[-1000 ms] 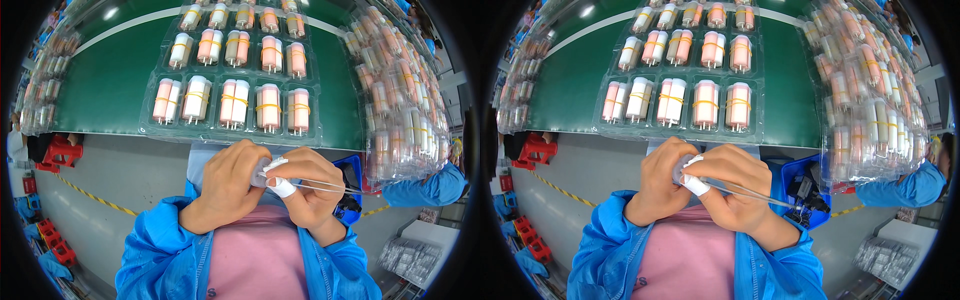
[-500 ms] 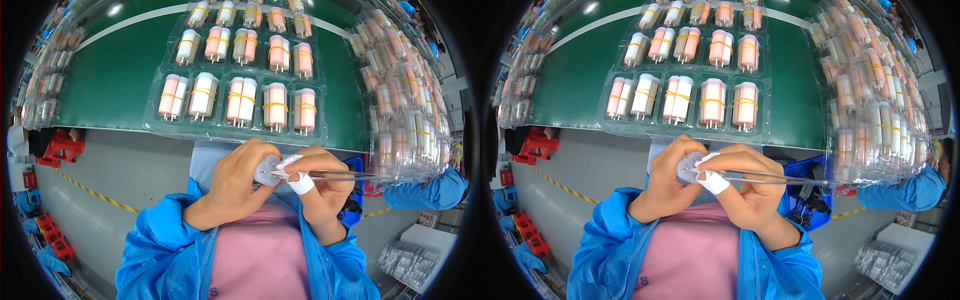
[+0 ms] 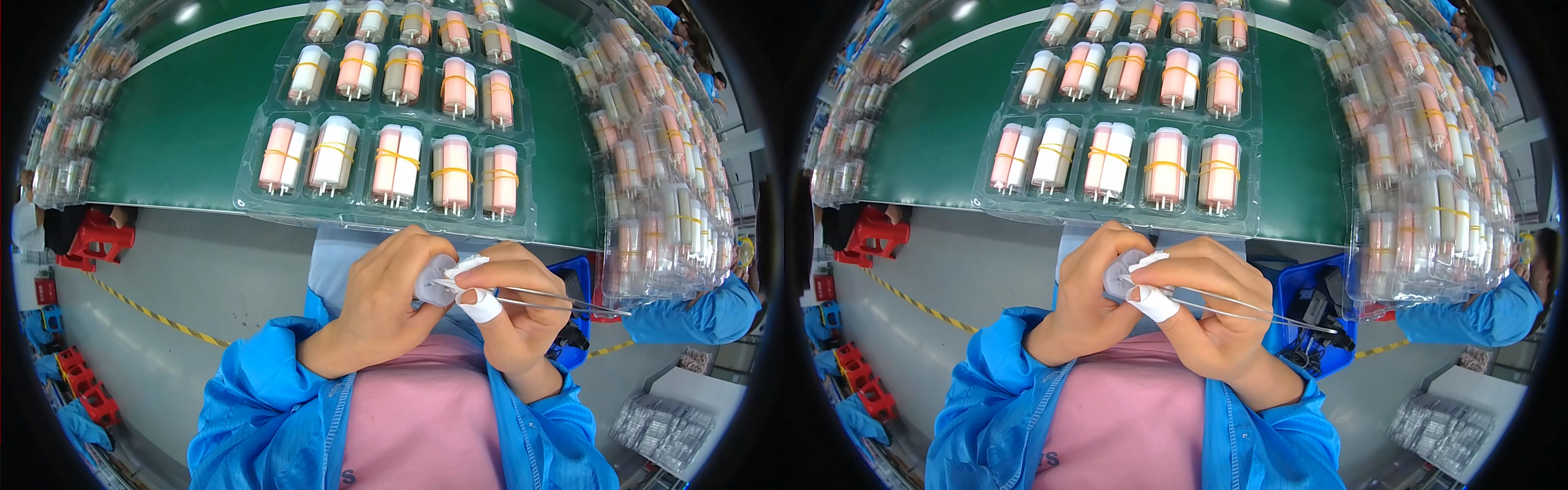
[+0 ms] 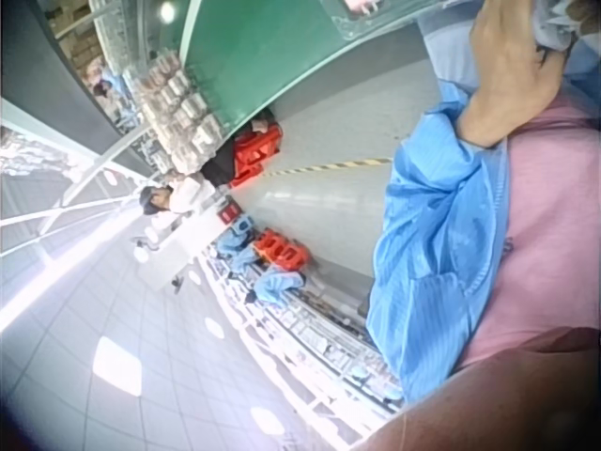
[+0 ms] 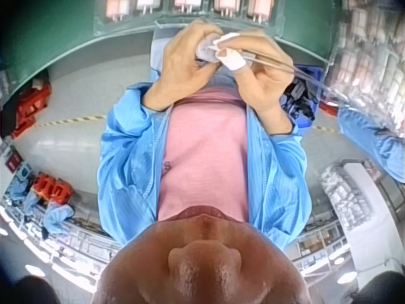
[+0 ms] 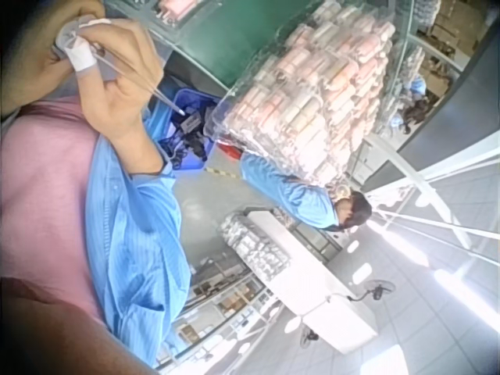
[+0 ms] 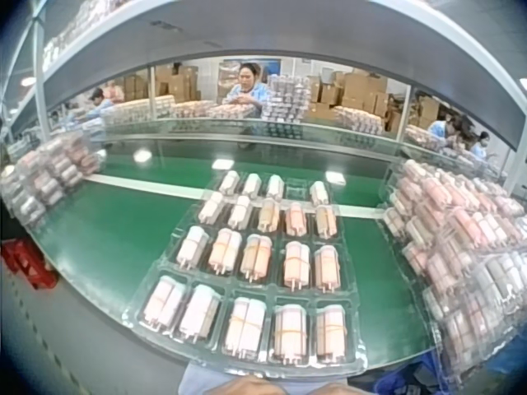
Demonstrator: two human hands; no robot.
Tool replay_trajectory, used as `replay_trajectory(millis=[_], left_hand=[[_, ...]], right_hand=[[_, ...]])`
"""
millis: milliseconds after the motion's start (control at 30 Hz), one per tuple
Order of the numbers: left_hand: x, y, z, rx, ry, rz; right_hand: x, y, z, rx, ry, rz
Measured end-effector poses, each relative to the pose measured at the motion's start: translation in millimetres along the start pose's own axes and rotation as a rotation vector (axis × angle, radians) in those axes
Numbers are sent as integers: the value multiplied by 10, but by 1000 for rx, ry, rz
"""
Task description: Assembling small cylindrical components using tweezers and a cloth on a factory assembly line.
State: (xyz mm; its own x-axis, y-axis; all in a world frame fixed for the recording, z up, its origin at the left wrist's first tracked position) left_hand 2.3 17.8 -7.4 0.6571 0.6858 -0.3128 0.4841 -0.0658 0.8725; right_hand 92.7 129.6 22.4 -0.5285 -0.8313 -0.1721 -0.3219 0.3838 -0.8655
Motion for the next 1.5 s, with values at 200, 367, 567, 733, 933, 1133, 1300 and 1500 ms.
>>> replay_trajectory(millis=[200,367,567,733,933,1133,1300,1500], left_hand=[[6,7,0,27,15,-41],[-9,-22,9,52,0,-74],[5,-2,-2,143,32,-219],[37,22,-7,112,62,-162],[14,29,-9,55,68,-80],[1,28,6,55,73,-67],[-24,64,-20,-34,42,114],[-91,48,-16,23,-43,95]], right_hand=[[8,-24,-9,-24,-22,87],[9,-78,-33,-20,-39,128],[-12,-59,-44,-23,-63,118],[-49,3,-34,150,25,-201],[-118,26,44,251,231,-358],[-129,52,57,277,174,-367],[-166,31,38,275,179,-405],[-148,40,67,277,135,-422]])
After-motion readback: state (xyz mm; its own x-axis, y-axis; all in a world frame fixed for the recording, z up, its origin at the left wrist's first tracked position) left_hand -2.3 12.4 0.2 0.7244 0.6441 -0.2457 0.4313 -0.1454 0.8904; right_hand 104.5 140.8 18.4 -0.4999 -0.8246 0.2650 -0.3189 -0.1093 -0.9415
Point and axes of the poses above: each hand's wrist, its own z-axis away from the middle knuckle, its own x-axis out of the palm, y = z × x, the point moved 2 cm from there along -z, towards the middle knuckle, and after that the axes turned 1 degree about -x, right-handed, at the moved point
